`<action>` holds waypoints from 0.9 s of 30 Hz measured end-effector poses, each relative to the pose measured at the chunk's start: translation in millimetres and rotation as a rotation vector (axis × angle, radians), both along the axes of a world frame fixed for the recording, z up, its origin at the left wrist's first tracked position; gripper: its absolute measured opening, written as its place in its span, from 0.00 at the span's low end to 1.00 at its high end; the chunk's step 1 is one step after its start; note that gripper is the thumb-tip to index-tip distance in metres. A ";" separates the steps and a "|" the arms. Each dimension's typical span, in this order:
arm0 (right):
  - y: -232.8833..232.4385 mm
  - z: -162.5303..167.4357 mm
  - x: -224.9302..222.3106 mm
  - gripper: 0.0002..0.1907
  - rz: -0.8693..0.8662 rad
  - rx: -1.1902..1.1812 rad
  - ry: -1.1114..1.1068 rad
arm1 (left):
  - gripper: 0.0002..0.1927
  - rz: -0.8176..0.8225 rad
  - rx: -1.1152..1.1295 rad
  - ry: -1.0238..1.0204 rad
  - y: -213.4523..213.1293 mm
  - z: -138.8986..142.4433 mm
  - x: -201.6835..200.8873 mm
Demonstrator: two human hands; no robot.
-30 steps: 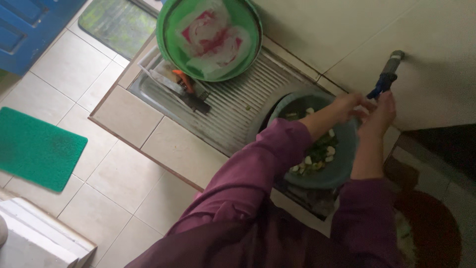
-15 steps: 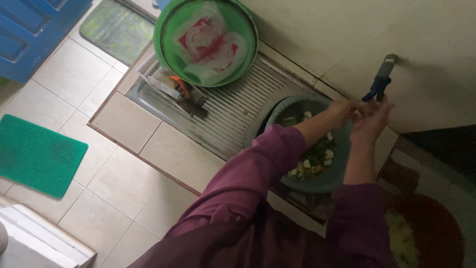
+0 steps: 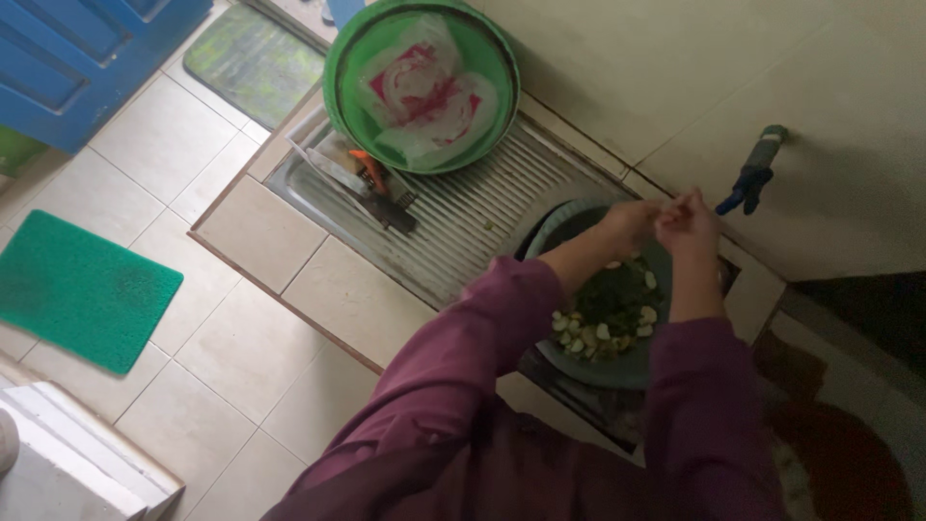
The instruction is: The person washes shredded vegetable in a basin under a running tap, tossing it by hand, then drains the water and sets the basin aside. They then wash leafy greens and vegetable slices in a second basin under the tap, drain the water by tilting the basin over the sink, and carry the basin of washed vegetables to another area.
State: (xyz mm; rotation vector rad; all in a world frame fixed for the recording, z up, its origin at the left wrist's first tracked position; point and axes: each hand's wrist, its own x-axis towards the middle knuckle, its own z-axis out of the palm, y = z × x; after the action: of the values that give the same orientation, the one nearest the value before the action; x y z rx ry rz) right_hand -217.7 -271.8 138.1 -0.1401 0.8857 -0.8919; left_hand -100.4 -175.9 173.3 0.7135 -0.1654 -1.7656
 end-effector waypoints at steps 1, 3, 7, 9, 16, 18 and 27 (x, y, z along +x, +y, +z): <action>-2.9 2.4 7.2 0.17 0.032 -0.029 -0.019 | 0.15 0.001 0.065 -0.067 1.6 -3.3 5.8; -10.3 8.2 20.8 0.19 0.098 -0.089 -0.062 | 0.16 0.005 0.194 -0.201 3.5 -8.9 17.6; -25.5 19.1 36.2 0.12 0.017 -0.124 -0.071 | 0.17 0.080 0.220 -0.176 3.2 -20.4 32.9; -30.7 18.8 37.1 0.08 -0.004 -0.150 -0.098 | 0.18 0.111 0.213 -0.148 -0.9 -25.9 34.2; -25.7 -20.0 4.1 0.10 -0.142 -0.091 -0.085 | 0.20 -0.333 0.014 -0.555 -33.1 -28.3 -1.2; -19.9 -31.5 -15.6 0.13 -0.230 -0.054 0.020 | 0.17 -0.098 0.179 -0.114 -42.8 -22.2 -21.1; 21.6 2.3 -99.6 0.22 0.106 -0.738 0.279 | 0.15 -0.155 0.114 0.442 -88.2 -17.1 -81.0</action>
State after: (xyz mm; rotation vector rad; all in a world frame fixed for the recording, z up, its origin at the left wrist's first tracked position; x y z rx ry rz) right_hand -317.3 -250.2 140.4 -0.9590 0.7572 -1.0812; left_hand -181.4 -264.1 156.3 0.3821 0.1855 -2.0495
